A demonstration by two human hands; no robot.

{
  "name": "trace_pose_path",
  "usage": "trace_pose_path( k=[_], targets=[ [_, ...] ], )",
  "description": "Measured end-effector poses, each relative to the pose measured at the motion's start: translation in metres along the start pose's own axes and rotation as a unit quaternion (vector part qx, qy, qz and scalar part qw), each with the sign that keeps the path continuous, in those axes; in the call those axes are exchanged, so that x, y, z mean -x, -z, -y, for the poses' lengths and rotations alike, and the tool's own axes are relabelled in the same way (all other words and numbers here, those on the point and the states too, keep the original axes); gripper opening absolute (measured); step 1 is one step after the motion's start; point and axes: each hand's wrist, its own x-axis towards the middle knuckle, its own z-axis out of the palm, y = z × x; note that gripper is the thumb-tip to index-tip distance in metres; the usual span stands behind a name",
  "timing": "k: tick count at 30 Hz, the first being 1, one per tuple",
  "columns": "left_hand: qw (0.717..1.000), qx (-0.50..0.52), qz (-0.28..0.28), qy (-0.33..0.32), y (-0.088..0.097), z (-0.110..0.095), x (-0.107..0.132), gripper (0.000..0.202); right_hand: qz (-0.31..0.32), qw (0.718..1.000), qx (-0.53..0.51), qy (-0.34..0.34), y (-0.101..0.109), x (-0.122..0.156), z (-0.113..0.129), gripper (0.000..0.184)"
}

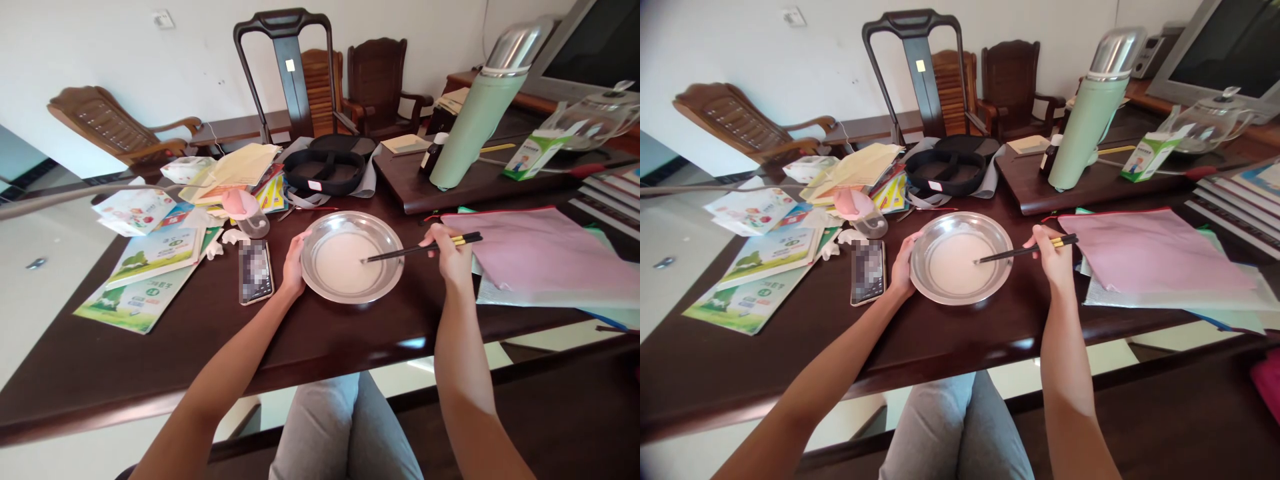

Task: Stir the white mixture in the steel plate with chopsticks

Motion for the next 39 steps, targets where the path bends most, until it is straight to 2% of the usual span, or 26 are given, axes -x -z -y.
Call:
trace_pose_path(
  k=[3, 5, 7, 9, 11, 12, 14, 16, 18, 20, 24, 26, 29, 31, 33, 37, 39],
  targets=[
    [1.0, 0.002, 0.0, -0.002, -0.001, 0.0, 0.0, 0.043, 0.093, 0.996, -0.002, -0.01, -0.007, 0.003, 0.003, 0.067],
    [1.0, 0.003, -0.002, -0.003, -0.001, -0.001, 0.0, 0.041, 0.126, 0.992, 0.022, 0.001, -0.013, 0.004, 0.004, 0.063],
    [1.0, 0.002, -0.005, 0.0, -0.002, -0.001, 0.0, 0.038, 0.102, 0.993, 0.051, 0.02, -0.015, 0.003, 0.004, 0.061],
    [1.0, -0.002, -0.007, 0.003, -0.002, -0.002, 0.001, 0.037, 0.043, 0.997, 0.064, 0.02, -0.01, 0.001, 0.002, 0.062],
    [1.0, -0.007, -0.007, 0.004, -0.002, -0.002, 0.001, 0.037, -0.009, 0.999, 0.044, 0.003, -0.004, -0.001, 0.0, 0.068],
    [1.0, -0.009, -0.008, 0.004, -0.002, -0.002, 0.001, 0.037, -0.016, 0.999, 0.028, -0.006, -0.002, -0.001, 0.0, 0.07],
    [1.0, -0.009, -0.01, 0.004, -0.002, -0.002, 0.0, 0.036, 0.023, 1.0, 0.003, -0.019, -0.002, 0.001, 0.002, 0.072],
    [1.0, -0.004, -0.01, 0.006, -0.002, -0.001, 0.0, 0.035, 0.098, 0.995, 0.002, -0.023, -0.008, 0.003, 0.005, 0.07],
    [1.0, 0.001, -0.008, 0.007, -0.002, -0.001, 0.0, 0.035, 0.13, 0.991, 0.021, -0.012, -0.014, 0.004, 0.006, 0.068],
    [1.0, 0.0, -0.005, 0.004, -0.001, 0.0, 0.0, 0.038, 0.103, 0.994, 0.043, 0.003, -0.015, 0.003, 0.005, 0.066],
    [1.0, -0.013, 0.002, -0.003, 0.0, 0.0, -0.001, 0.043, -0.015, 0.999, 0.037, 0.001, -0.004, 0.0, 0.0, 0.069],
    [1.0, -0.014, 0.0, -0.002, 0.001, 0.001, -0.001, 0.042, -0.006, 1.0, 0.014, -0.011, -0.002, 0.001, 0.0, 0.072],
    [1.0, -0.01, -0.001, -0.001, 0.0, 0.002, -0.001, 0.042, 0.092, 0.996, 0.007, -0.015, -0.009, 0.003, 0.004, 0.07],
    [1.0, -0.006, 0.001, -0.004, -0.001, 0.002, -0.001, 0.042, 0.122, 0.992, 0.024, -0.001, -0.014, 0.004, 0.004, 0.068],
    [1.0, -0.005, 0.004, -0.006, -0.001, 0.001, -0.001, 0.042, 0.093, 0.995, 0.047, 0.012, -0.014, 0.003, 0.003, 0.067],
    [1.0, -0.01, 0.001, -0.001, 0.0, 0.0, 0.0, 0.039, -0.015, 0.999, 0.04, -0.003, -0.003, 0.0, -0.002, 0.069],
    [1.0, -0.008, 0.0, 0.001, 0.0, 0.0, 0.0, 0.039, 0.0, 1.0, 0.014, -0.014, -0.002, 0.001, -0.002, 0.071]
  ],
)
